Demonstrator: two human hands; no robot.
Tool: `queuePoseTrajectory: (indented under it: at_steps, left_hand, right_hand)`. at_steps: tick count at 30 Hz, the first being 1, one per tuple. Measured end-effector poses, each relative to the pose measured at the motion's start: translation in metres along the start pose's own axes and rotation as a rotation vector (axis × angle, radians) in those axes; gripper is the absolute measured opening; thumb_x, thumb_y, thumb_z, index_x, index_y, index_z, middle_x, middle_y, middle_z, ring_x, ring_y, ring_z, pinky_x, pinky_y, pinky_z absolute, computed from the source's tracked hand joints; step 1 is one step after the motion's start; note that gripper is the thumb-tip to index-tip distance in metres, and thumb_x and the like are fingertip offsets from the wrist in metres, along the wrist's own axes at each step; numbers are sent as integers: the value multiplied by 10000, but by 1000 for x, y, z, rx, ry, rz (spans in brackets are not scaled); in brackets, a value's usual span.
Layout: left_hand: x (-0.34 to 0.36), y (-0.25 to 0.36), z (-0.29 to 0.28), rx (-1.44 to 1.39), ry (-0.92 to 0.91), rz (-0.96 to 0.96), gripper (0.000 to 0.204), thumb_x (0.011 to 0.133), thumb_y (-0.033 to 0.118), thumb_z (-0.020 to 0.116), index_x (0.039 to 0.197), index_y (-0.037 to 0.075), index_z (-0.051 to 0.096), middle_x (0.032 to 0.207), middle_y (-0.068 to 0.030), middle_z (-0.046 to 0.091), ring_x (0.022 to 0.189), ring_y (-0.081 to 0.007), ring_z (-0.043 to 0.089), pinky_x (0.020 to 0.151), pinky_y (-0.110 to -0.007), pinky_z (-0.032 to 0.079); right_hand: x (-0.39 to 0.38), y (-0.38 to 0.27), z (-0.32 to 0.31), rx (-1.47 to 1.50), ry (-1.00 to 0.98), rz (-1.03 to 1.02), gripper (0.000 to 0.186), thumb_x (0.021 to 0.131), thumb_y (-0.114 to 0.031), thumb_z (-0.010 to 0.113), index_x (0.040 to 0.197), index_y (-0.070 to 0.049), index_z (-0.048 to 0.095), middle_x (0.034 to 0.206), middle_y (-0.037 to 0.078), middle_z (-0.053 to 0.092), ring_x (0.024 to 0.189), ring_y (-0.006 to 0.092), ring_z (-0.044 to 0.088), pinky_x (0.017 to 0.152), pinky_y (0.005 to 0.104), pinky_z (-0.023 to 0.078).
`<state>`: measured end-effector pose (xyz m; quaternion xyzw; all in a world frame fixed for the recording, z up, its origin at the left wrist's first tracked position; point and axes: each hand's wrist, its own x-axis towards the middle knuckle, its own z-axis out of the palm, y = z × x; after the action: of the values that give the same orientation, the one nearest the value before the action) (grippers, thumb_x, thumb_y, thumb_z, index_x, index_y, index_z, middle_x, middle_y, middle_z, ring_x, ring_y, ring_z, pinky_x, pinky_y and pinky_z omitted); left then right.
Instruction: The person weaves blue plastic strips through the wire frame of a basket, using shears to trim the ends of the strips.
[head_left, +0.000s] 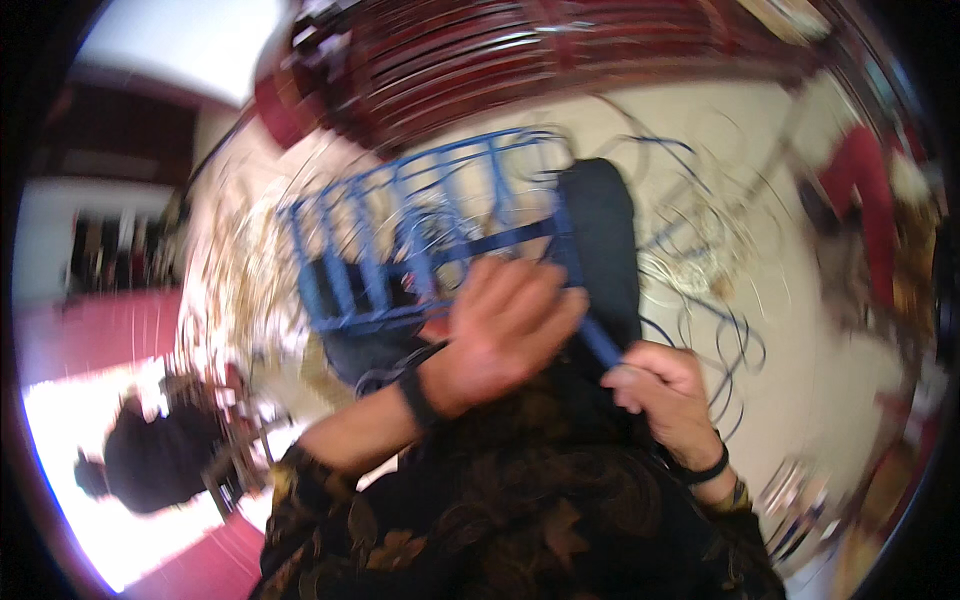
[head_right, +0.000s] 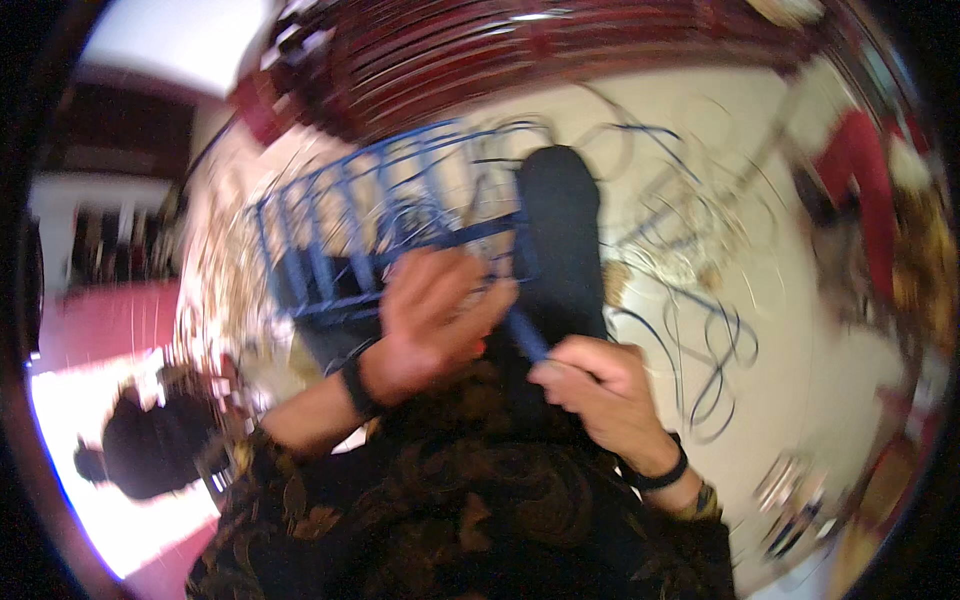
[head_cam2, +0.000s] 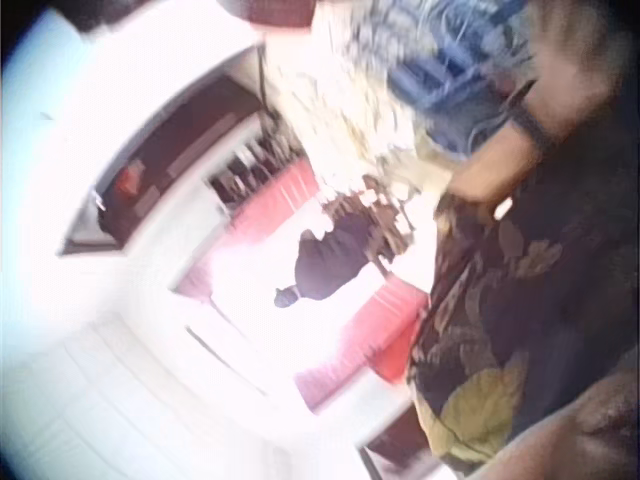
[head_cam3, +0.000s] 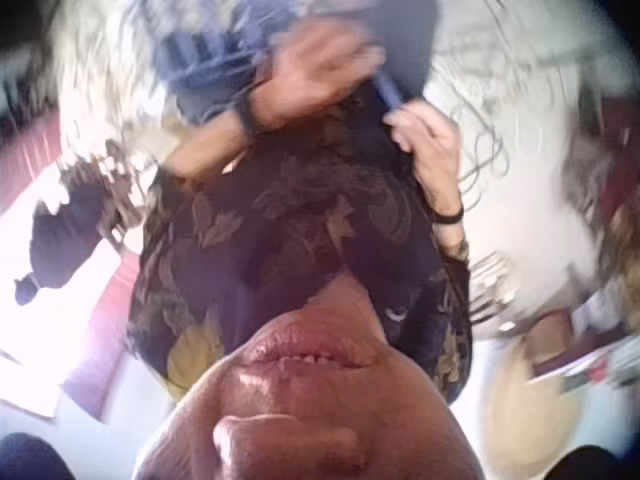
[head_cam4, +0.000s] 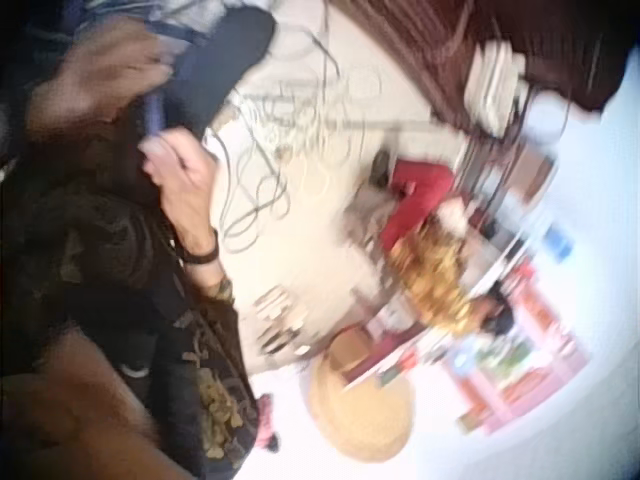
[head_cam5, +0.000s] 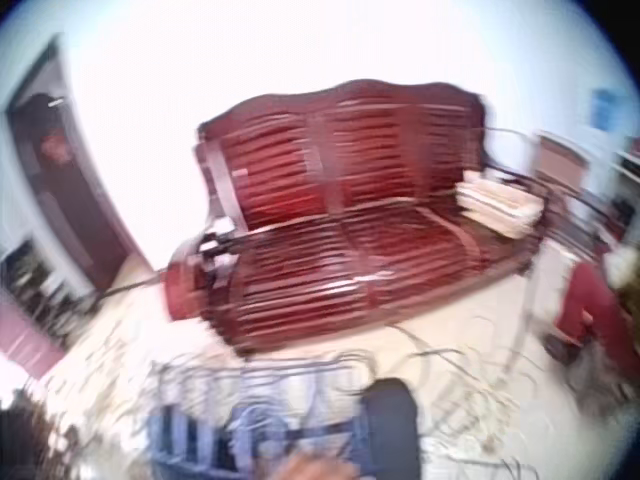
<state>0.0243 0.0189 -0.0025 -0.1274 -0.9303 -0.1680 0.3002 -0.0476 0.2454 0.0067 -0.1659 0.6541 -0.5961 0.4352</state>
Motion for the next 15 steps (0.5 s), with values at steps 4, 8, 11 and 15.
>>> queuePoseTrajectory:
  at_steps: [4, 8, 11, 15]
  left_hand:
    - [-15, 2, 19, 13, 153, -30, 321, 646, 168, 640, 917, -3, 654, 971, -115, 606, 876, -246, 593, 670, -368, 464]
    - [-26, 1, 26, 82, 211, 34, 245, 664, 199, 604, 822, 12, 618, 912, -100, 577, 841, -229, 542, 616, -327, 421]
    - [-27, -5, 28, 62, 274, 18, 188, 649, 201, 597, 729, 31, 606, 867, -93, 570, 819, -243, 529, 585, -334, 413]
    - [-26, -3, 38, 53, 372, 24, 181, 618, 199, 597, 705, 41, 598, 798, -69, 526, 825, -252, 530, 596, -344, 419]
  right_hand:
    - [-8, 7, 5, 125, 192, 6, 184, 908, -148, 655, 790, -7, 639, 631, 8, 564, 521, 63, 451, 489, 216, 332]
    - [-8, 9, 12, 171, 144, -104, 248, 932, -162, 621, 749, -34, 513, 601, 17, 470, 512, 80, 375, 501, 235, 289]
    - [-1, 4, 14, 156, 147, -104, 256, 965, -183, 600, 780, -38, 499, 611, 21, 459, 521, 84, 371, 502, 238, 277]
    - [0, -1, 13, 159, 118, -104, 248, 982, -182, 580, 797, -43, 489, 621, 18, 453, 523, 80, 364, 504, 236, 274]
